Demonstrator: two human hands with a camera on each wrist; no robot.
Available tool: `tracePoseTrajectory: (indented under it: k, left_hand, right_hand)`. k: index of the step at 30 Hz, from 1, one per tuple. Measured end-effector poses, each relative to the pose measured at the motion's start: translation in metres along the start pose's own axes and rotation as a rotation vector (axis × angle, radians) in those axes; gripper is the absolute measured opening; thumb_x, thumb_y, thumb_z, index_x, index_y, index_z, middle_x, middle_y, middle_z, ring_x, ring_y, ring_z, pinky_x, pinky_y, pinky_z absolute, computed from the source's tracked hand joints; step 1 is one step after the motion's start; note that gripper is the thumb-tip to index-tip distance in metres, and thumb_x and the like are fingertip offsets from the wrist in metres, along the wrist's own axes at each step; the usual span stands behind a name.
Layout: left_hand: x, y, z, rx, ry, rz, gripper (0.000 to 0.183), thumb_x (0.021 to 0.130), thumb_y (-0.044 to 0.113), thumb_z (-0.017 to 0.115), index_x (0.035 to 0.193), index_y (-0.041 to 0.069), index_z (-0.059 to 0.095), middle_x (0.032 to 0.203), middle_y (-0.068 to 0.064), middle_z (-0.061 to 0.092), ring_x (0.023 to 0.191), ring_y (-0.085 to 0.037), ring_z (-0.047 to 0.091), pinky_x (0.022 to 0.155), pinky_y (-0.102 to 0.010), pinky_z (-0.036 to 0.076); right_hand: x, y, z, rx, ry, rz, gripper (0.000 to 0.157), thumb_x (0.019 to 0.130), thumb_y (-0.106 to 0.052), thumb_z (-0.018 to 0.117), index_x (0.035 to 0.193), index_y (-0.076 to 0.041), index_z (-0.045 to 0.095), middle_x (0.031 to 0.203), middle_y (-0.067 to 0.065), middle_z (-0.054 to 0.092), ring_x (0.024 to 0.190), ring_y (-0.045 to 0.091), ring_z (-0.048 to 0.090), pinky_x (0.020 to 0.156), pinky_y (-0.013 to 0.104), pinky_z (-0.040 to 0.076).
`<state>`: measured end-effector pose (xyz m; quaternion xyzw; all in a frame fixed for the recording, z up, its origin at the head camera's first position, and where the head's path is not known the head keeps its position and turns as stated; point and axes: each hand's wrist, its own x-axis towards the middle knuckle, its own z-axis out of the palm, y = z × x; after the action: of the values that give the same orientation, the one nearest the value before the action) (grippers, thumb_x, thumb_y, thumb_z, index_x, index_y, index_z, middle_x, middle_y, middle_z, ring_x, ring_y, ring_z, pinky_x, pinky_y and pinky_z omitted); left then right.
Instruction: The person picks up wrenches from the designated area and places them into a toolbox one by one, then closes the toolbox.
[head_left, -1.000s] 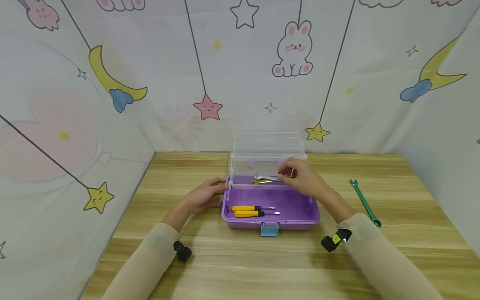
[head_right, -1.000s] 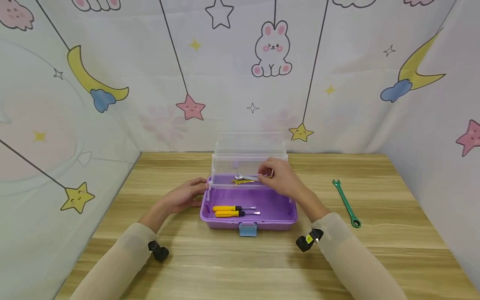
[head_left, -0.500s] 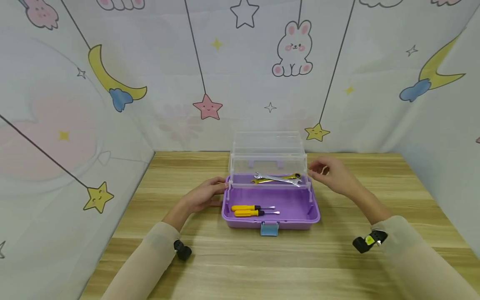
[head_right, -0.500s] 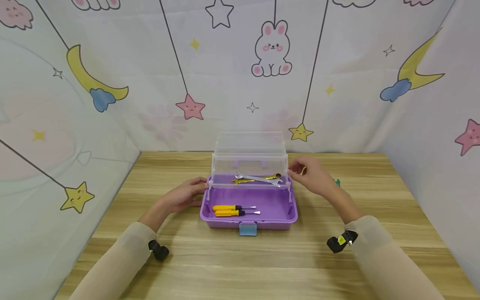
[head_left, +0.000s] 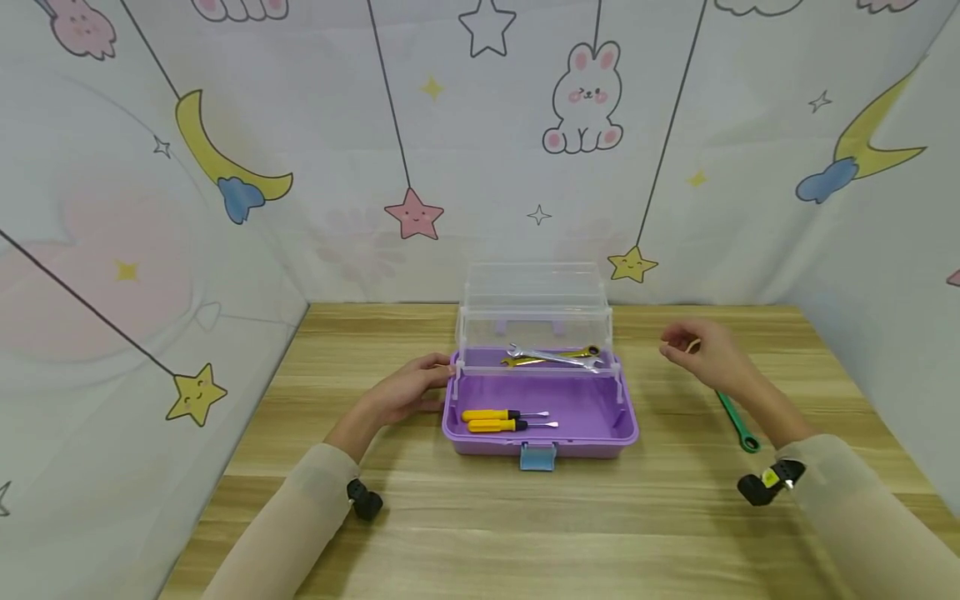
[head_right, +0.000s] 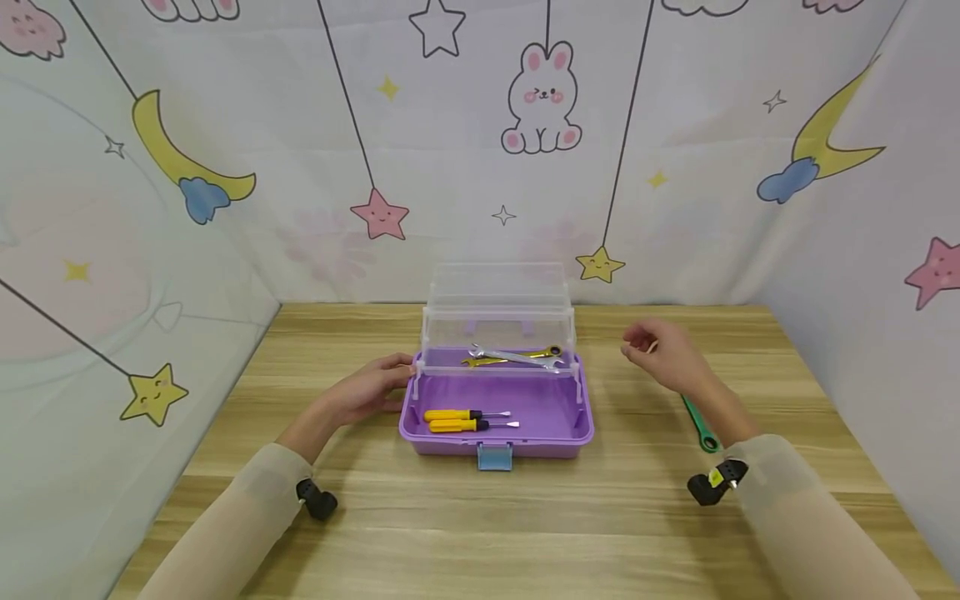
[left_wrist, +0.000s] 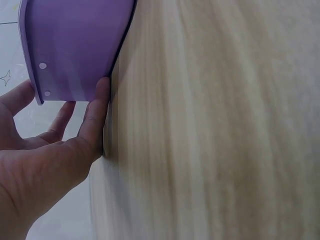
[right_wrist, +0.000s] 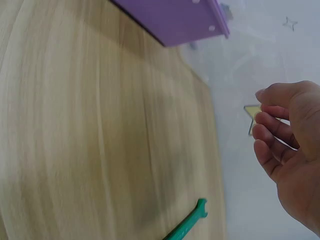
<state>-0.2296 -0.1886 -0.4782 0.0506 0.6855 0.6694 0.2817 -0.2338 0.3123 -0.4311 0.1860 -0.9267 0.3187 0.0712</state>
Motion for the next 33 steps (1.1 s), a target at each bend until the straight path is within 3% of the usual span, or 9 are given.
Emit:
tracePoseTrajectory:
  k: [5,14,33]
  left_hand:
    - [-0.001,0.000,-0.001,-0.001,-0.006,0.001,0.045,0.112,0.027,0.054,0.148,0.001,0.047,0.152,-0.022,0.051,0.145,-0.037,0.046,0.110,-0.052,0.052]
    - [-0.002,0.000,-0.001,-0.013,-0.009,0.006,0.045,0.111,0.027,0.056,0.147,0.001,0.048,0.151,-0.022,0.051,0.145,-0.037,0.045,0.110,-0.052,0.052]
    - [0.000,-0.003,-0.003,0.004,-0.003,-0.008,0.046,0.111,0.029,0.056,0.147,0.002,0.048,0.152,-0.020,0.051,0.146,-0.036,0.045,0.111,-0.053,0.051]
  right_hand:
    - [-0.005,0.019,-0.002,-0.030,-0.001,0.055,0.020,0.101,-0.012,0.074,0.112,0.004,0.071,0.095,0.009,0.071,0.086,0.022,0.063,0.072,0.022,0.052]
    - [-0.018,0.049,-0.003,-0.091,0.030,0.067,0.021,0.100,-0.013,0.075,0.111,0.004,0.071,0.096,0.012,0.071,0.085,0.023,0.063,0.068,0.029,0.052]
    - [-0.043,0.081,-0.003,-0.105,-0.010,0.170,0.025,0.099,-0.014,0.075,0.110,0.008,0.071,0.095,0.013,0.072,0.085,0.024,0.065,0.066,0.025,0.052]
